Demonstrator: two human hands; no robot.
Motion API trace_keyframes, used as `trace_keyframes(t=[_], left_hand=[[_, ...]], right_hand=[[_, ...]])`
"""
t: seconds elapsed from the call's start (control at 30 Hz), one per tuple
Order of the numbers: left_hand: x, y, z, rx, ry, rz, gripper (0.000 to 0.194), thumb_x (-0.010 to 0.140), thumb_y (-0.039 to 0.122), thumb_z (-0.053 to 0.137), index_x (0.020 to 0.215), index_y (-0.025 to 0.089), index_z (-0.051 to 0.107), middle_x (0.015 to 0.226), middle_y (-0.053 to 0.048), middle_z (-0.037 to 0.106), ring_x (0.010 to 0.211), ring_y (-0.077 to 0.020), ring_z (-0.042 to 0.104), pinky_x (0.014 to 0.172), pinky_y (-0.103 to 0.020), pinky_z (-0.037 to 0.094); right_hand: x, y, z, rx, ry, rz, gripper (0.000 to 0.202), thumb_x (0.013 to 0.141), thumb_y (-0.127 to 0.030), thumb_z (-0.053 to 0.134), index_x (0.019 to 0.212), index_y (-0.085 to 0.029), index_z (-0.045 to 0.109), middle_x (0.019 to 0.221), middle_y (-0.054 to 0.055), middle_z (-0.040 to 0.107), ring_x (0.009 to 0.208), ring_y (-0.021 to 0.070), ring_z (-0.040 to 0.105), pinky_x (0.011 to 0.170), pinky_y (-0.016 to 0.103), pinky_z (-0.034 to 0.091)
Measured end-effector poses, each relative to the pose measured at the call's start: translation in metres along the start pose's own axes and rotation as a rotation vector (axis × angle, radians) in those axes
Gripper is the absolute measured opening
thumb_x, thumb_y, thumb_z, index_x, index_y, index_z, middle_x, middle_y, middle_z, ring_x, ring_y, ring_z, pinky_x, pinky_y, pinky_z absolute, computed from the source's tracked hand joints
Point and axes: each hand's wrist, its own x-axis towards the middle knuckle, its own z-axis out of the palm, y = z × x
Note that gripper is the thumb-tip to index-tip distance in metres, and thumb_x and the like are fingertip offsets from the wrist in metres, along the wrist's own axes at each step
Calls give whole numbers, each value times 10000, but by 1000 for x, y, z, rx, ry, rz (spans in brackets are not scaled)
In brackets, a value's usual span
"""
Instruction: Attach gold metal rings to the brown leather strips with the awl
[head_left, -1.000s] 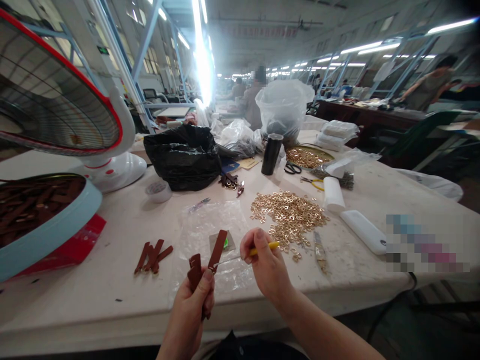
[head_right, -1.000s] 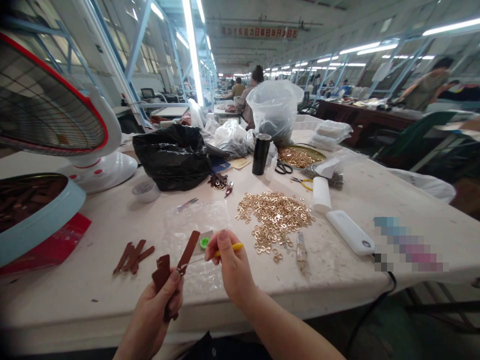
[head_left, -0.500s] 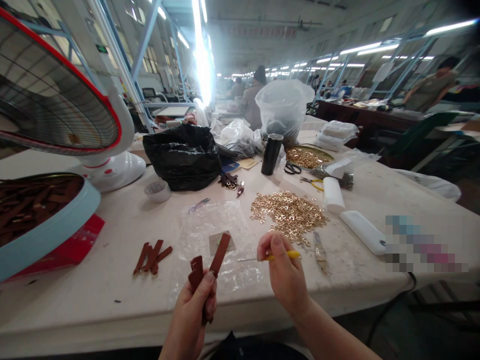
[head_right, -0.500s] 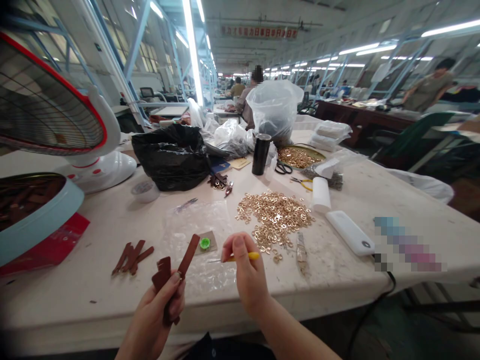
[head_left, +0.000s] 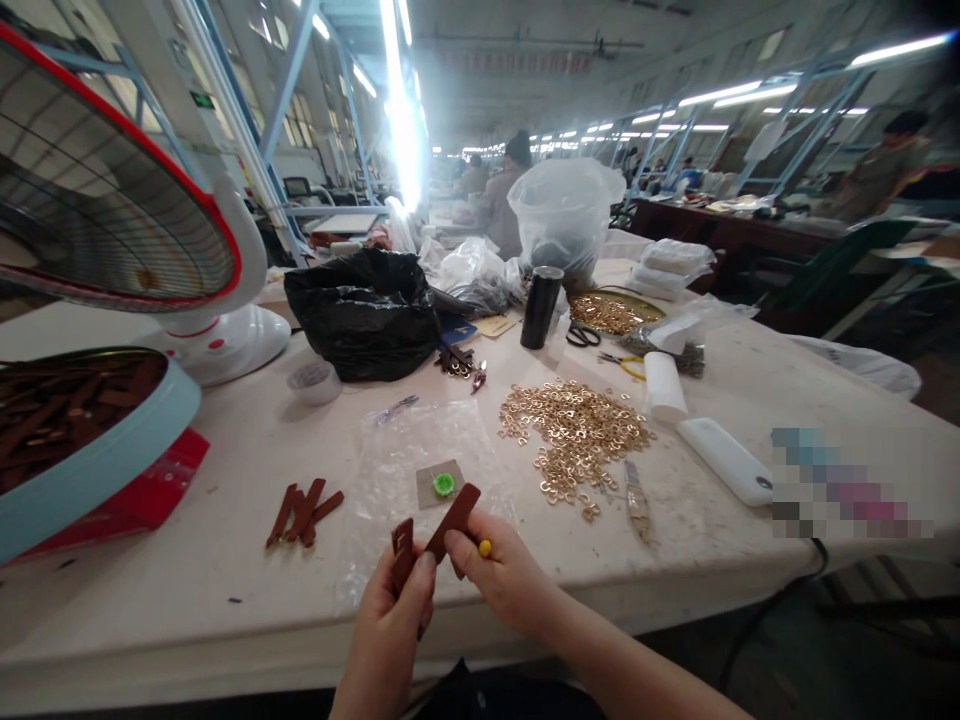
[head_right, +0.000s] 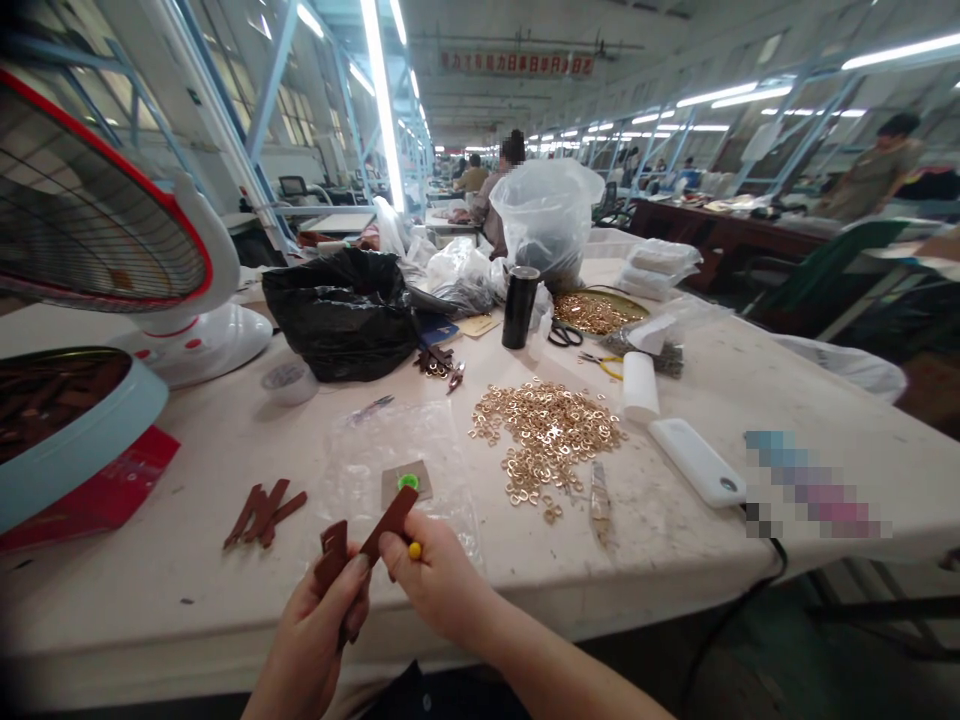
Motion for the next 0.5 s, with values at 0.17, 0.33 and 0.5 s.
trace_keyframes(t=[0.17, 0.33, 0.5], left_hand=[[-1, 2, 4, 18, -9, 23, 323, 632, 437, 656, 755, 164, 536, 444, 111, 355, 366, -24, 274, 374, -150, 183], [-2, 7, 2, 34, -19, -56, 363, 596, 465, 681, 749, 169, 537, 464, 103, 394, 356, -22, 286, 363, -154, 179], [-1, 9, -4, 96, -43, -29, 354, 577, 465, 697, 678, 160, 548, 427, 105, 376, 363, -25, 280, 371, -161, 198]], right_hand=[[-3, 4, 2, 71, 36, 43, 217, 842, -348, 445, 744, -159, 487, 576, -48, 397, 513, 85, 355, 486, 212, 302], [-4, 8, 1, 121, 78, 60, 244, 840, -380, 455, 743, -161, 499, 556, -57, 379, 496, 79, 339, 470, 207, 292], [-3, 1, 0, 232, -53, 54, 263, 790, -410, 546, 854, -159, 592, 683, -3, 547, 654, 128, 512, 648, 256, 428]])
